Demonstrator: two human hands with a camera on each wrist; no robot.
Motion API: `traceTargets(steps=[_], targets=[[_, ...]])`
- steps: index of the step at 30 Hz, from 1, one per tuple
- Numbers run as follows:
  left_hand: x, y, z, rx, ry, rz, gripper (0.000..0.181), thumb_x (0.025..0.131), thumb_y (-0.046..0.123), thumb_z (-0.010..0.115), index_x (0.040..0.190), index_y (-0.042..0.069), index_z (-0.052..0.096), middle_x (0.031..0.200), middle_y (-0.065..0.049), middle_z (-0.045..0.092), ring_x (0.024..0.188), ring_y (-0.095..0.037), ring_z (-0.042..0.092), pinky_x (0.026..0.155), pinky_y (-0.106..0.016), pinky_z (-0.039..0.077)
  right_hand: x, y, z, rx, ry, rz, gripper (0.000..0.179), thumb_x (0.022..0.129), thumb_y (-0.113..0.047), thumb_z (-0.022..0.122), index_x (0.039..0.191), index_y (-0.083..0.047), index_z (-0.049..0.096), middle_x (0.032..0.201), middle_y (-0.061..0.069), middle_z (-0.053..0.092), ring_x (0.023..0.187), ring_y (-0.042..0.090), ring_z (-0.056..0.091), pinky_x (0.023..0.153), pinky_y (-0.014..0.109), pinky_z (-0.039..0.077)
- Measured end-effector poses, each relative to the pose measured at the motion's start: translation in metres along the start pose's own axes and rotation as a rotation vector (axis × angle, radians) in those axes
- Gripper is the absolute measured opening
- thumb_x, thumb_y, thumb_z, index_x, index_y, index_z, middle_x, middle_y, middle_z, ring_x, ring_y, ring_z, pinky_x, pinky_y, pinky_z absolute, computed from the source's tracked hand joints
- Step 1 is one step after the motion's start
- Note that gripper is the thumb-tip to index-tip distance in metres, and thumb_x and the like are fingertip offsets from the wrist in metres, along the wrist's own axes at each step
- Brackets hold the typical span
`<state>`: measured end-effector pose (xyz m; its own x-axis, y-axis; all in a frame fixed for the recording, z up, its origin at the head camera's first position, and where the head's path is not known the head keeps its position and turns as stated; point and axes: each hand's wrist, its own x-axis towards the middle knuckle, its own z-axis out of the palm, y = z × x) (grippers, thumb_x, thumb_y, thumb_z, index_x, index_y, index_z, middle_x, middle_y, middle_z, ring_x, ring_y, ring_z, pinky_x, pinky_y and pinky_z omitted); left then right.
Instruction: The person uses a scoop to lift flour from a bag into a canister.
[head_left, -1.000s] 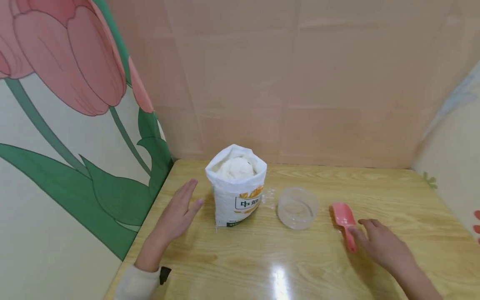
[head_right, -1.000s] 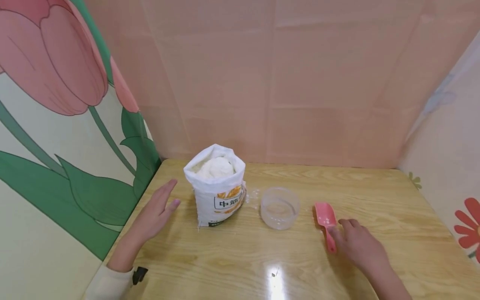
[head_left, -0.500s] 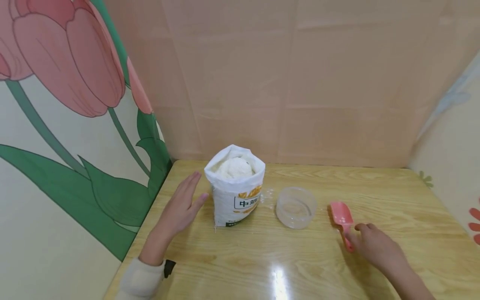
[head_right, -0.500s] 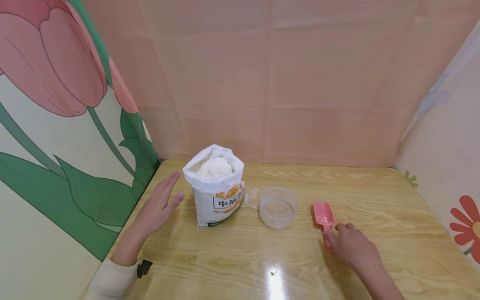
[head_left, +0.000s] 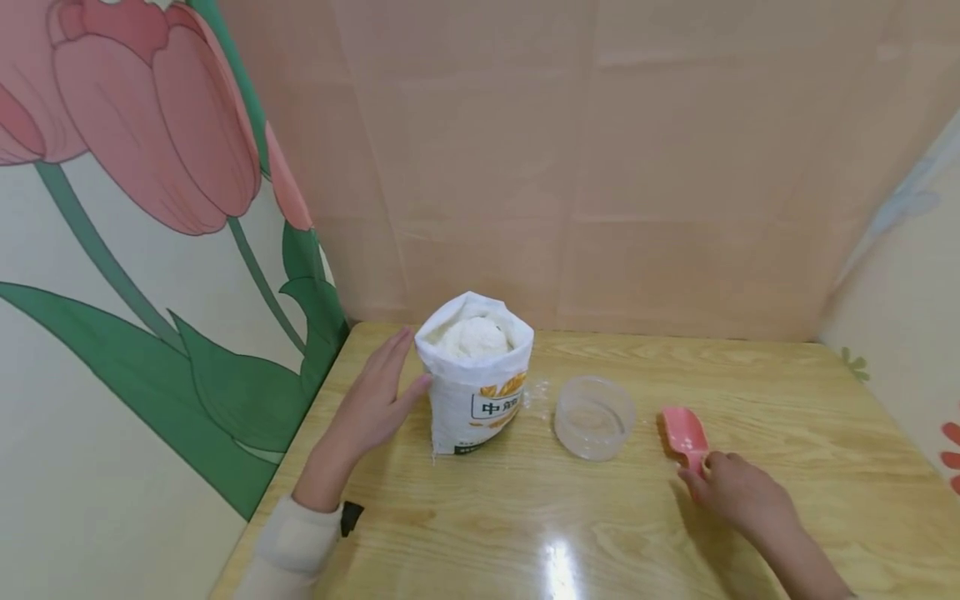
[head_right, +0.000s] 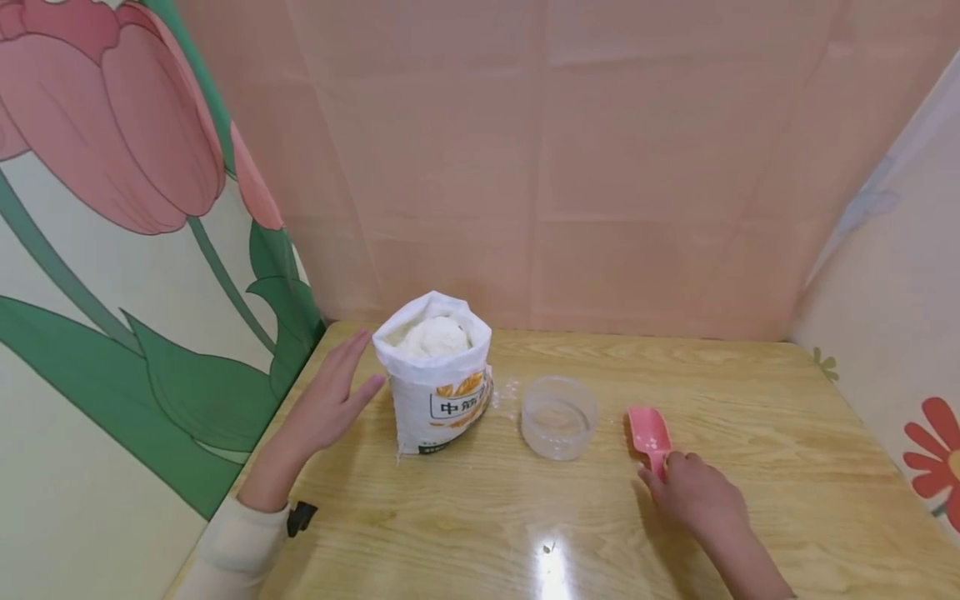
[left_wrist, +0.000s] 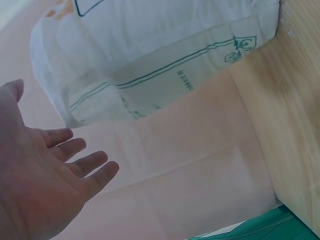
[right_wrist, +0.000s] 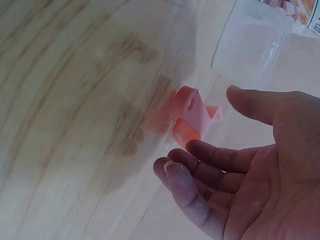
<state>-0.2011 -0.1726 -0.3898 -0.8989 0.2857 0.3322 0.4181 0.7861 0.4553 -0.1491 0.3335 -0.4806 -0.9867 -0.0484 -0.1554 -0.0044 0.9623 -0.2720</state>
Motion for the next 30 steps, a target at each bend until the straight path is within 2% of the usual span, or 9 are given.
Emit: traceTargets(steps=[4,8,14,20,24,30], targets=[[0.006,0.004,0.000,0.026,0.010,0.021,0.075,0.105,0.054,0.046,0.161,0.009,0.025,0.167,-0.012,0.024,0.153,-0.034,0.023,0.120,-0.057,0.027,0.001,-0.002,0.000,0.018,0.000,0.018,0.048,0.099,-0.051,0.058,0.078,-0.008,0.054,0.077,0.008,0.055,0.065,0.024,0.049,0.054,0.040,0.041],[0.012,0.010,-0.001,0.062,-0.012,0.033,0.081,0.103,0.062,0.040,0.161,0.007,0.024,0.167,-0.011,0.023,0.154,-0.032,0.022,0.121,-0.054,0.025,0.002,-0.003,0.001,0.030,-0.012,0.043,0.049,0.097,-0.053,0.059,0.076,-0.009,0.051,0.077,0.009,0.055,0.065,0.025,0.049,0.054,0.039,0.040],[0.020,0.017,0.000,0.123,-0.031,0.032,0.087,0.101,0.070,0.032,0.162,0.008,0.023,0.168,-0.008,0.020,0.155,-0.028,0.019,0.123,-0.050,0.024,0.006,-0.001,0.004,0.036,-0.031,0.059,0.047,0.097,-0.051,0.061,0.074,-0.011,0.050,0.074,0.007,0.055,0.064,0.024,0.050,0.053,0.037,0.039],[0.027,0.023,0.001,0.146,-0.057,0.026,0.090,0.100,0.073,0.029,0.162,0.009,0.021,0.169,-0.008,0.019,0.155,-0.026,0.017,0.124,-0.048,0.021,0.009,-0.001,0.004,0.027,-0.029,0.055,0.045,0.097,-0.048,0.060,0.072,-0.011,0.049,0.072,0.007,0.054,0.062,0.024,0.048,0.052,0.037,0.038],[0.033,0.027,0.002,0.147,-0.062,0.019,0.090,0.099,0.073,0.029,0.162,0.009,0.023,0.169,-0.008,0.019,0.155,-0.027,0.018,0.123,-0.049,0.023,0.012,-0.003,0.001,0.023,-0.024,0.053,0.043,0.098,-0.043,0.060,0.072,-0.011,0.049,0.073,0.008,0.054,0.063,0.025,0.049,0.053,0.039,0.039],[0.039,0.028,0.006,0.138,-0.049,-0.004,0.090,0.099,0.072,0.035,0.160,0.007,0.027,0.168,-0.009,0.021,0.155,-0.029,0.020,0.122,-0.051,0.025,0.017,-0.002,0.001,-0.003,-0.037,0.054,0.040,0.098,-0.039,0.059,0.073,-0.009,0.053,0.075,0.012,0.059,0.066,0.029,0.056,0.055,0.047,0.045]])
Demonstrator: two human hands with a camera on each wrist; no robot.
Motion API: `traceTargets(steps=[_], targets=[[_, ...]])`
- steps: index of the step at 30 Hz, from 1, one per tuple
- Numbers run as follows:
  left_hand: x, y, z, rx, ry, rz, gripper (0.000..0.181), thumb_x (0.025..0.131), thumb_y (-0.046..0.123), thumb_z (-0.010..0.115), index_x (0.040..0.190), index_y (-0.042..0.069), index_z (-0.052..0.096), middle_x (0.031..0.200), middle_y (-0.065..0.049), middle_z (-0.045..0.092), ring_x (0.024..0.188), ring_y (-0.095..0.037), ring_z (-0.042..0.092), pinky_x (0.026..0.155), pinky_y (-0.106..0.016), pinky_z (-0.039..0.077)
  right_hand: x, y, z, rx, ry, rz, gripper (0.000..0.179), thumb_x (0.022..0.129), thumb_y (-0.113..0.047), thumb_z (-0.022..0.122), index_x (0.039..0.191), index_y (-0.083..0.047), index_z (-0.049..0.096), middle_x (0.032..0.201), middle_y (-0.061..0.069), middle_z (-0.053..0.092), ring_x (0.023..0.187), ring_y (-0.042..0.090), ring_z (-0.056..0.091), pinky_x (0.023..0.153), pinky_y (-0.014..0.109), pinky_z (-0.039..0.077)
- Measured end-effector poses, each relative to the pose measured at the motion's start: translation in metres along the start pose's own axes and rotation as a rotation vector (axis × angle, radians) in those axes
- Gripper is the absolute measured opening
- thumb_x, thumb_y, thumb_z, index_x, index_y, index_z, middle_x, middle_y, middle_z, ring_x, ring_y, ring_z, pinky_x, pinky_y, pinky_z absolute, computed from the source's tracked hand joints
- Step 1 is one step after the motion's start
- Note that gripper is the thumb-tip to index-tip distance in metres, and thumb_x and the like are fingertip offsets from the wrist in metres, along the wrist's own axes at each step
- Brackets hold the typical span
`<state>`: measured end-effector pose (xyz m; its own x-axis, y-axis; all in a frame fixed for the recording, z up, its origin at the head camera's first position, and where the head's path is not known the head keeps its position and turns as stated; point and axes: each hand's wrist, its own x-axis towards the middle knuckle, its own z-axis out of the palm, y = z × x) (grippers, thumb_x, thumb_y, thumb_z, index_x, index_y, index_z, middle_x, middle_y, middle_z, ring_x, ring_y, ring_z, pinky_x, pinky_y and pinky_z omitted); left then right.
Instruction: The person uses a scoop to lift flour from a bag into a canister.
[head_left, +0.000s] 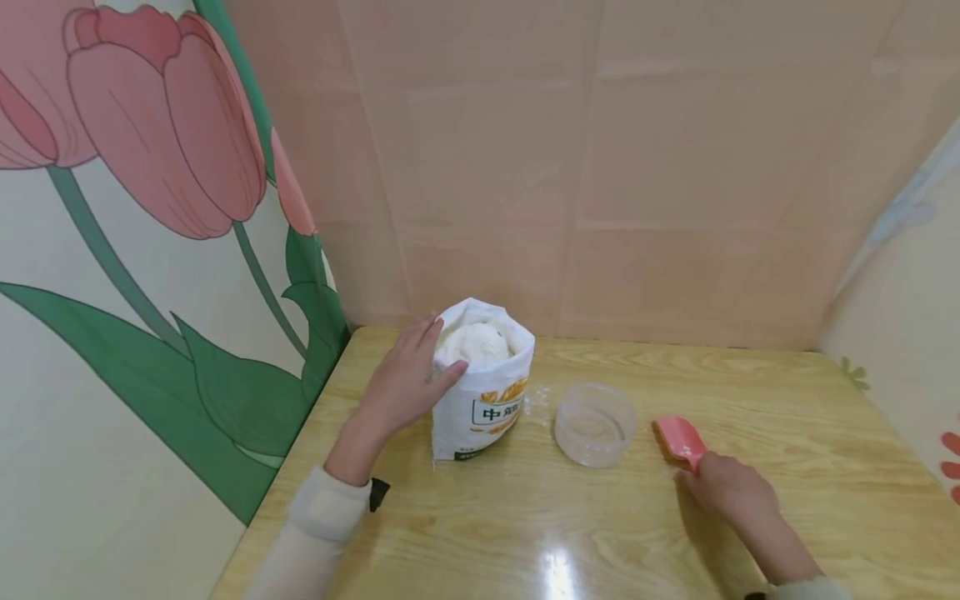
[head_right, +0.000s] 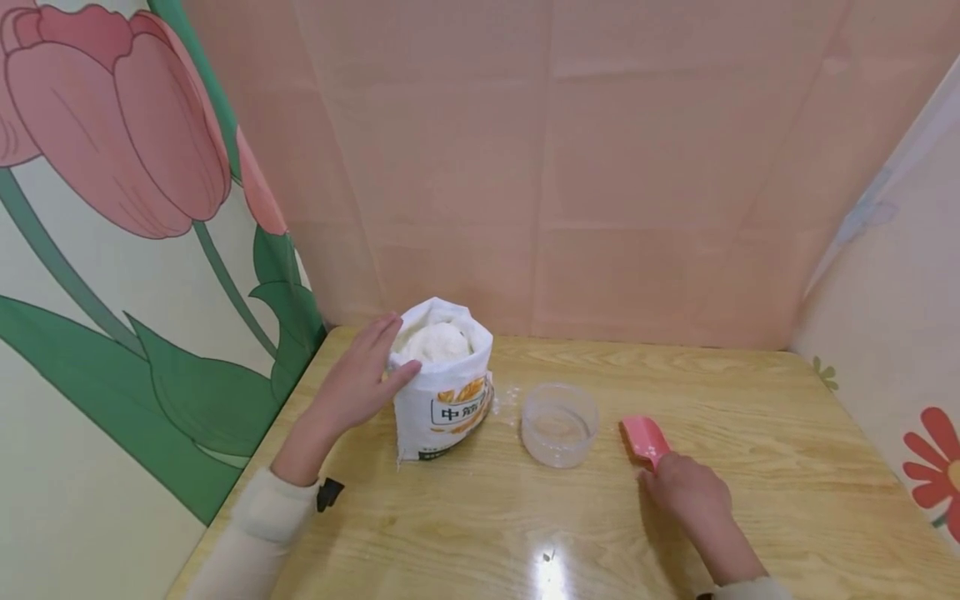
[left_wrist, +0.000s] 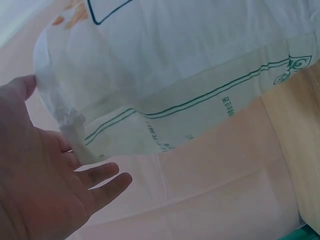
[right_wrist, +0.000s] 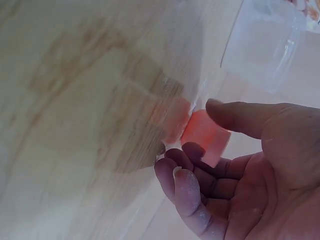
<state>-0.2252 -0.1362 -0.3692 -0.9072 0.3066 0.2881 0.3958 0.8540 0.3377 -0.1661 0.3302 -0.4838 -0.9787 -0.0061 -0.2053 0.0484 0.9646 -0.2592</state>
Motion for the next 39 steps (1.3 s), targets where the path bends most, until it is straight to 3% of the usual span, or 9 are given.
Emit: traceTargets(steps=[11,19,23,29,39], targets=[[0.004,0.003,-0.001,-0.008,-0.011,-0.012,0.088,0.100,0.067,0.039,0.161,0.006,0.025,0.168,-0.011,0.021,0.155,-0.028,0.017,0.123,-0.050,0.023,0.005,0.008,-0.005,0.009,0.012,0.022,0.033,0.096,-0.031,0.052,0.075,-0.007,0.058,0.082,0.025,0.064,0.069,0.041,0.062,0.056,0.053,0.047],[0.005,0.005,0.001,-0.003,-0.007,-0.003,0.090,0.099,0.071,0.035,0.161,0.006,0.025,0.169,-0.010,0.018,0.156,-0.027,0.014,0.123,-0.050,0.022,0.008,0.013,-0.008,0.026,0.085,-0.018,0.037,0.101,-0.028,0.048,0.090,0.007,0.055,0.082,0.029,0.062,0.075,0.051,0.062,0.061,0.058,0.050],[0.006,0.005,0.002,-0.004,-0.012,0.002,0.092,0.099,0.073,0.032,0.161,0.006,0.024,0.169,-0.010,0.018,0.156,-0.027,0.013,0.123,-0.051,0.023,0.007,0.015,-0.009,0.059,0.184,-0.061,0.037,0.107,-0.026,0.043,0.089,0.006,0.051,0.074,0.021,0.058,0.066,0.042,0.061,0.057,0.055,0.047],[0.005,0.007,0.000,0.001,-0.042,-0.012,0.092,0.098,0.074,0.031,0.162,0.008,0.022,0.170,-0.008,0.015,0.157,-0.026,0.010,0.123,-0.051,0.020,0.004,0.012,-0.014,0.100,0.344,-0.136,0.036,0.109,-0.028,0.044,0.087,0.000,0.051,0.067,0.007,0.047,0.057,0.023,0.044,0.049,0.038,0.036],[0.005,0.006,-0.003,0.005,-0.061,0.019,0.092,0.100,0.071,0.032,0.161,0.004,0.022,0.169,-0.013,0.018,0.156,-0.028,0.014,0.124,-0.048,0.020,0.003,-0.004,-0.040,-0.013,0.518,-0.384,0.021,0.103,-0.018,0.060,0.087,-0.006,0.052,0.065,-0.001,0.042,0.055,0.015,0.038,0.048,0.031,0.032]])
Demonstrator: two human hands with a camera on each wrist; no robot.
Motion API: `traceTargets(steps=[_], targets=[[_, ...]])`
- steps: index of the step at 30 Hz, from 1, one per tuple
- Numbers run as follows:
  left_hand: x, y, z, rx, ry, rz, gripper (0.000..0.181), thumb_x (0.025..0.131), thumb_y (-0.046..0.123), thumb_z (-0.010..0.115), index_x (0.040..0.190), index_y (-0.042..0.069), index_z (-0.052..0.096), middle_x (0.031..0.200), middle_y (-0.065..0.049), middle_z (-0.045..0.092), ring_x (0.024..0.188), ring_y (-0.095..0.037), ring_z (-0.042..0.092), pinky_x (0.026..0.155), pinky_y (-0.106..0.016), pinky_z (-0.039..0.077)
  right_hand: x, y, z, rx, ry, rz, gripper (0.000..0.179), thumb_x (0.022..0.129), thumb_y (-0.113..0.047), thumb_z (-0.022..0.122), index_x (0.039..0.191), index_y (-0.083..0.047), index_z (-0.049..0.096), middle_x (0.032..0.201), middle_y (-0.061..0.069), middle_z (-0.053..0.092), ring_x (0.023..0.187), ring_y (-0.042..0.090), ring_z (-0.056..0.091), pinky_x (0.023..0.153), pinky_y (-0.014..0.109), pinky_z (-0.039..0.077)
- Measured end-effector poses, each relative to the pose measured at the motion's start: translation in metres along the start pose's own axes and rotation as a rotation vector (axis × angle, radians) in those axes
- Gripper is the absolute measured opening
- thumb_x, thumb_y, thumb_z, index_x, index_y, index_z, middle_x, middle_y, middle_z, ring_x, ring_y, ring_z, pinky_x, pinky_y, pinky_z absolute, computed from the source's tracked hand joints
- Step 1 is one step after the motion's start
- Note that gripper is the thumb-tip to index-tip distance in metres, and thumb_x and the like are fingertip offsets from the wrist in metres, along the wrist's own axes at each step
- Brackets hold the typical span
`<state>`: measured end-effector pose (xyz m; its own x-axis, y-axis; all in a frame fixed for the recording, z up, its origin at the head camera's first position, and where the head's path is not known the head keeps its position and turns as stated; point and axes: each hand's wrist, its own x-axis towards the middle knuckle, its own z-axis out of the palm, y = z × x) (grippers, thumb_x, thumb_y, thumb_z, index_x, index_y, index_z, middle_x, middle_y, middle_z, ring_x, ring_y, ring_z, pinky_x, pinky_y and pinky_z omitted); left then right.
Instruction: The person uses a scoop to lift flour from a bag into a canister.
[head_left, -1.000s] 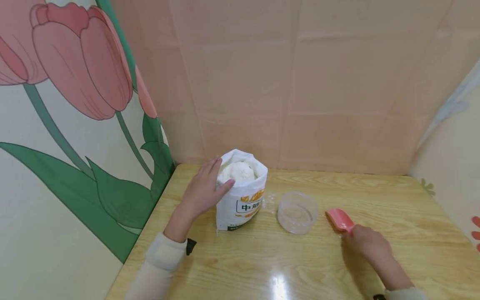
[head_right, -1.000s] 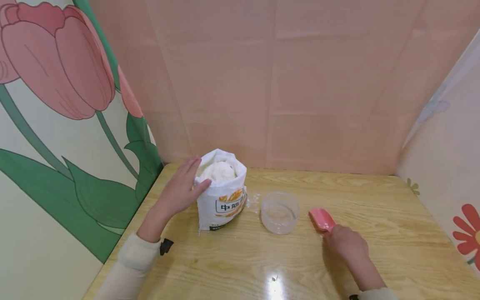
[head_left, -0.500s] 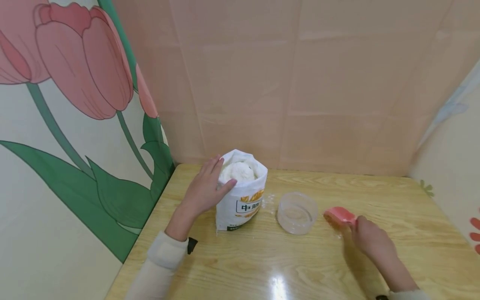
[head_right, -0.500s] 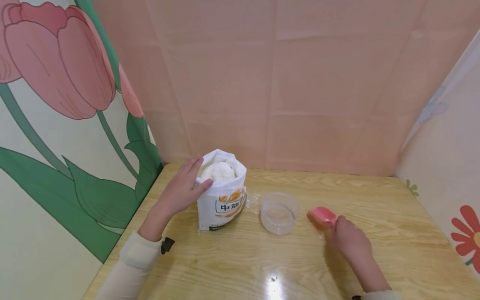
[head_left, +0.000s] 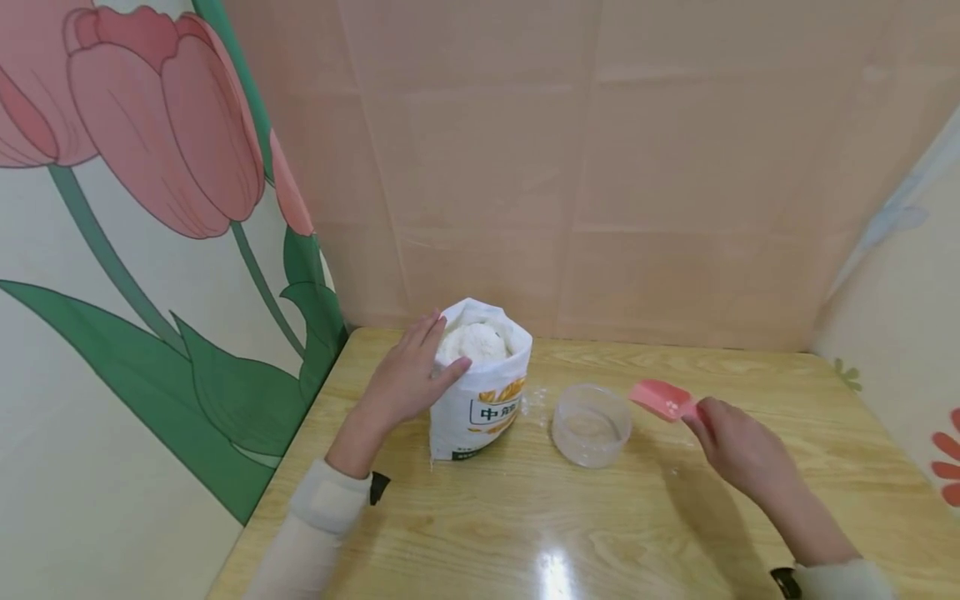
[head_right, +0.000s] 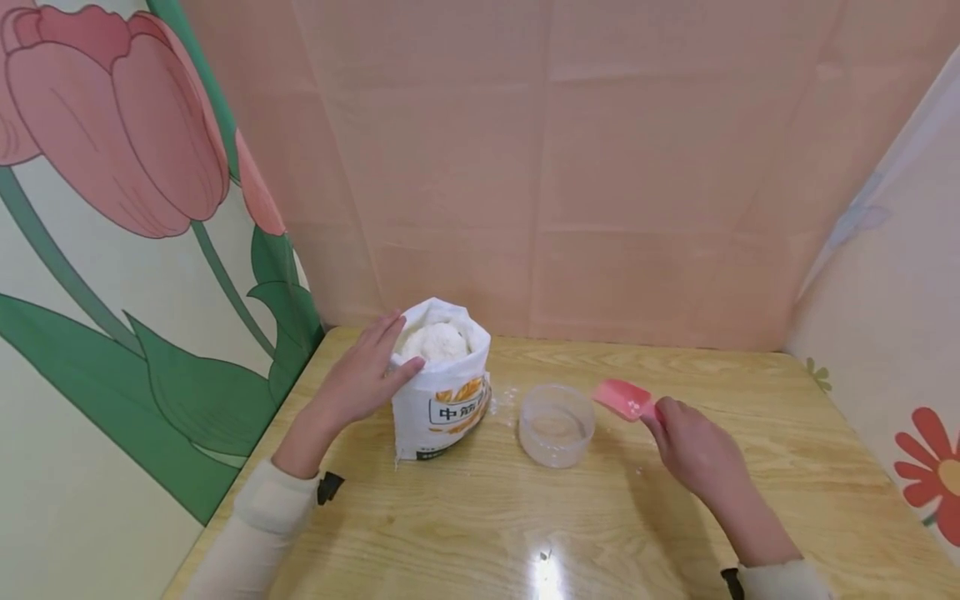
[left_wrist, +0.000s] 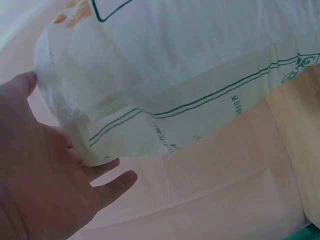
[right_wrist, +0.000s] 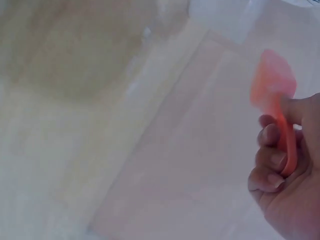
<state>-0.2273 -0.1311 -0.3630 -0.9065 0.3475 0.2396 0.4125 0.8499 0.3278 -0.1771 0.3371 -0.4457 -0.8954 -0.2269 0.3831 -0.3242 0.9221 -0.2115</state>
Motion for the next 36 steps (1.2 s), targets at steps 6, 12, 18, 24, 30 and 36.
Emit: traceTargets(steps=[6,12,18,24,30,36], targets=[[0.002,-0.003,-0.004,0.011,-0.018,0.015,0.092,0.100,0.071,0.032,0.161,0.003,0.022,0.168,-0.013,0.019,0.156,-0.028,0.015,0.124,-0.048,0.021,0.014,-0.008,-0.018,-0.026,0.057,-0.112,0.023,0.099,-0.014,0.066,0.083,-0.011,0.050,0.064,-0.005,0.038,0.055,0.009,0.033,0.048,0.026,0.028],[0.004,-0.003,-0.008,0.022,-0.052,0.020,0.093,0.099,0.073,0.032,0.161,0.003,0.023,0.168,-0.014,0.020,0.156,-0.029,0.016,0.124,-0.048,0.021,0.026,-0.022,-0.036,0.004,0.055,-0.160,0.026,0.098,-0.018,0.068,0.081,-0.015,0.049,0.065,-0.008,0.035,0.057,0.004,0.030,0.052,0.024,0.027],[0.005,-0.006,-0.011,0.047,-0.092,0.023,0.094,0.099,0.074,0.028,0.160,0.003,0.023,0.168,-0.013,0.020,0.156,-0.030,0.016,0.125,-0.046,0.019,0.042,-0.042,-0.054,0.010,0.046,-0.231,0.023,0.097,-0.021,0.070,0.083,-0.016,0.052,0.067,-0.009,0.036,0.059,0.004,0.032,0.054,0.023,0.028],[0.004,-0.012,-0.011,0.028,-0.128,0.001,0.096,0.098,0.076,0.029,0.161,0.005,0.021,0.168,-0.012,0.020,0.156,-0.029,0.016,0.124,-0.048,0.020,0.061,-0.060,-0.068,0.001,0.059,-0.380,0.020,0.091,-0.015,0.076,0.086,-0.015,0.057,0.068,-0.012,0.039,0.059,0.002,0.033,0.053,0.021,0.030],[0.005,-0.013,-0.012,0.020,-0.140,0.005,0.098,0.097,0.078,0.027,0.161,0.005,0.022,0.168,-0.012,0.020,0.155,-0.031,0.016,0.124,-0.050,0.020,0.081,-0.078,-0.080,0.016,0.034,-0.447,0.015,0.089,-0.012,0.078,0.096,-0.014,0.064,0.076,-0.011,0.051,0.063,0.003,0.042,0.055,0.024,0.039],[0.008,-0.014,-0.014,0.023,-0.144,0.015,0.097,0.096,0.078,0.028,0.161,0.006,0.022,0.168,-0.011,0.021,0.155,-0.031,0.017,0.123,-0.051,0.022,0.102,-0.100,-0.091,0.008,-0.008,-0.456,0.012,0.091,-0.014,0.076,0.099,-0.013,0.068,0.080,-0.007,0.058,0.066,0.006,0.048,0.059,0.029,0.045]])
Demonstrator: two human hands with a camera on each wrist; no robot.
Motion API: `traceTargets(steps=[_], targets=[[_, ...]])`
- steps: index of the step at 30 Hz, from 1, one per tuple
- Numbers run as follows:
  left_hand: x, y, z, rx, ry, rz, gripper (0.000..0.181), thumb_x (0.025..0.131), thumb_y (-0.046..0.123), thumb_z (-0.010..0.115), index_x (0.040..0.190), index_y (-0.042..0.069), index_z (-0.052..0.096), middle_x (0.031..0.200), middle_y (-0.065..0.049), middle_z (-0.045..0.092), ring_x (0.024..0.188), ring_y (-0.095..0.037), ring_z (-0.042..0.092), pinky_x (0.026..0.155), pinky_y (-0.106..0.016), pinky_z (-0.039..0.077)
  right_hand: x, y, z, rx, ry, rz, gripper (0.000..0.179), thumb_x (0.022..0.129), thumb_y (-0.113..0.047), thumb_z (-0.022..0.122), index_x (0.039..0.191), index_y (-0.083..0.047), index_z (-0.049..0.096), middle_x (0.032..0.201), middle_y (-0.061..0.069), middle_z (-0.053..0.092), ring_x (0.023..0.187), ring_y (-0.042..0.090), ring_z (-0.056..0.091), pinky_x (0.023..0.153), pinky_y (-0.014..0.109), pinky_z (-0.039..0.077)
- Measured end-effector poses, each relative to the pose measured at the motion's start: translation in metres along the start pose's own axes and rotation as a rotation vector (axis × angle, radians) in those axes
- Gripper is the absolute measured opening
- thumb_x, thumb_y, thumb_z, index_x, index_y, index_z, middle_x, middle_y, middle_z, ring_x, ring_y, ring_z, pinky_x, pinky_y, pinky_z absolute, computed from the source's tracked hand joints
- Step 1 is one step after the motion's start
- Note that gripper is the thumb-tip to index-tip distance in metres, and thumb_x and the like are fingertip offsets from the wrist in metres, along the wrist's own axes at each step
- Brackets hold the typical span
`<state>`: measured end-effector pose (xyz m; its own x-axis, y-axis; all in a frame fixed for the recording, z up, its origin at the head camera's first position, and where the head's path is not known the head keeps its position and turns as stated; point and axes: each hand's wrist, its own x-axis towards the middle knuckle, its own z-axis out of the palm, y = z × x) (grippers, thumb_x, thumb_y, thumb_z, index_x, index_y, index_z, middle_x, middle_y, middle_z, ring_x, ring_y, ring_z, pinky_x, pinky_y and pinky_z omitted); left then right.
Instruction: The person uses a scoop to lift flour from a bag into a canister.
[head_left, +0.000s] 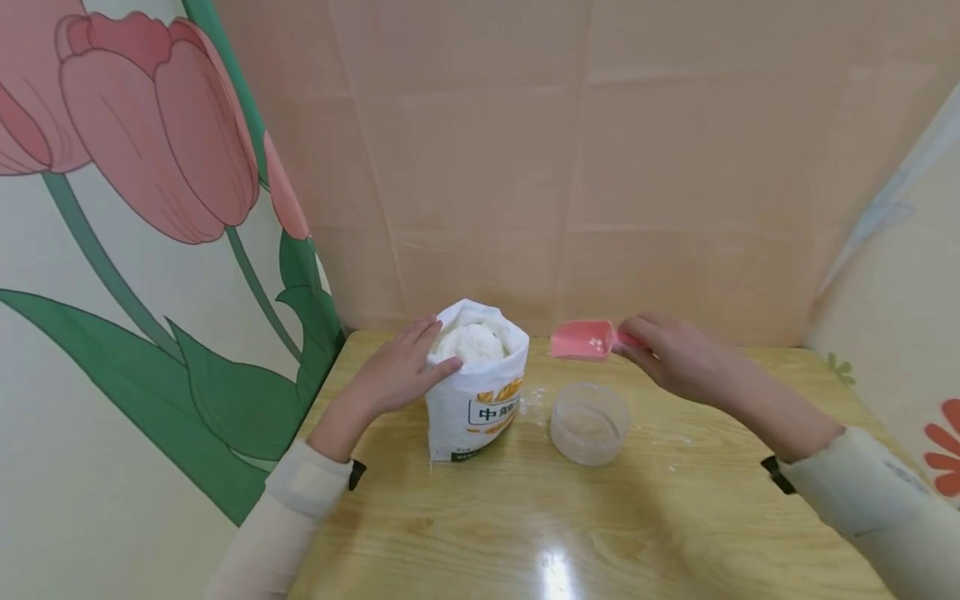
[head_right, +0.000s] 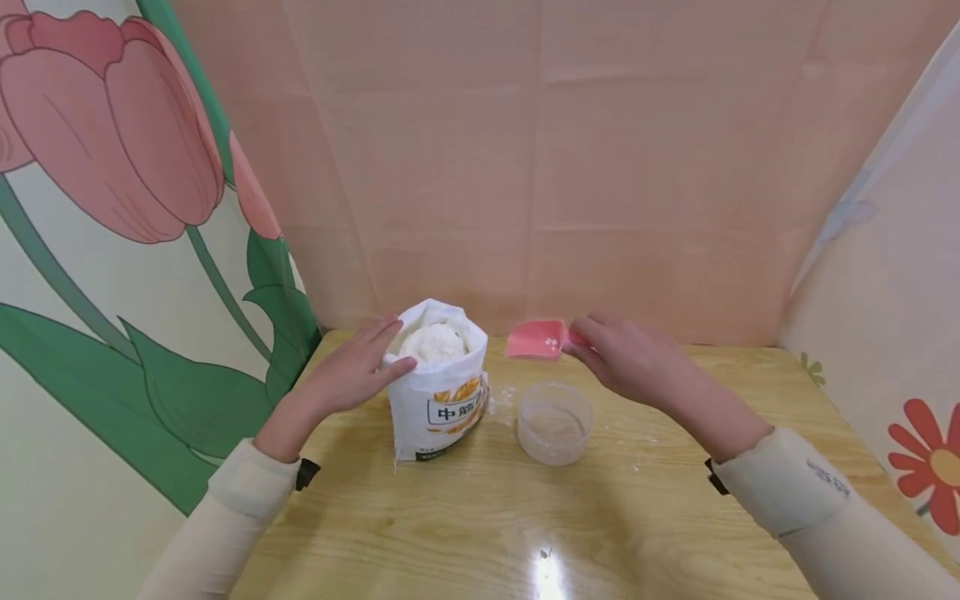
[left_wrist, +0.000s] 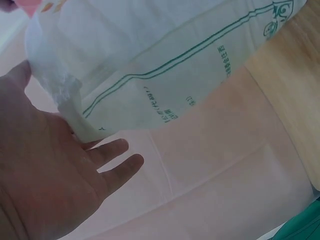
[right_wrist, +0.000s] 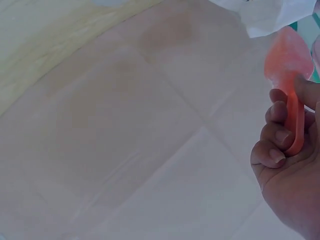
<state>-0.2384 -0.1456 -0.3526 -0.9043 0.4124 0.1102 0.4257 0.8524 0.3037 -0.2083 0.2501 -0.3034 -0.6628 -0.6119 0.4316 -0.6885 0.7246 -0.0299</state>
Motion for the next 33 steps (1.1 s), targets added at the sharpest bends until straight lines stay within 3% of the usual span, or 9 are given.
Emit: traceTargets(steps=[8,19,26,33], targets=[[0.002,0.000,-0.005,-0.011,-0.022,0.008,0.097,0.097,0.077,0.030,0.161,0.005,0.022,0.167,-0.013,0.022,0.155,-0.031,0.018,0.123,-0.051,0.023,0.035,-0.015,-0.008,0.016,-0.170,0.052,0.014,0.101,-0.026,0.065,0.092,-0.016,0.061,0.079,-0.006,0.053,0.068,0.012,0.050,0.062,0.032,0.044],[-0.004,0.000,-0.010,-0.037,-0.084,-0.004,0.100,0.096,0.078,0.029,0.162,0.005,0.016,0.170,-0.012,0.013,0.156,-0.028,0.011,0.124,-0.049,0.019,0.077,-0.037,0.000,-0.023,-0.245,0.046,0.017,0.102,-0.030,0.063,0.093,-0.016,0.065,0.083,-0.003,0.060,0.071,0.017,0.056,0.061,0.038,0.048],[-0.001,0.002,-0.008,-0.033,-0.079,0.009,0.099,0.096,0.078,0.030,0.162,0.005,0.016,0.170,-0.011,0.013,0.156,-0.028,0.013,0.124,-0.048,0.021,0.101,-0.052,-0.001,-0.087,-0.355,0.102,0.017,0.100,-0.028,0.064,0.091,-0.014,0.066,0.087,0.003,0.063,0.075,0.024,0.061,0.061,0.040,0.049],[0.001,0.004,-0.004,-0.040,-0.086,0.006,0.098,0.097,0.077,0.031,0.162,0.005,0.017,0.170,-0.012,0.014,0.156,-0.029,0.014,0.123,-0.049,0.023,0.123,-0.060,0.013,-0.157,-0.429,0.086,0.019,0.100,-0.025,0.061,0.093,-0.008,0.067,0.094,0.009,0.067,0.081,0.028,0.063,0.065,0.045,0.054]])
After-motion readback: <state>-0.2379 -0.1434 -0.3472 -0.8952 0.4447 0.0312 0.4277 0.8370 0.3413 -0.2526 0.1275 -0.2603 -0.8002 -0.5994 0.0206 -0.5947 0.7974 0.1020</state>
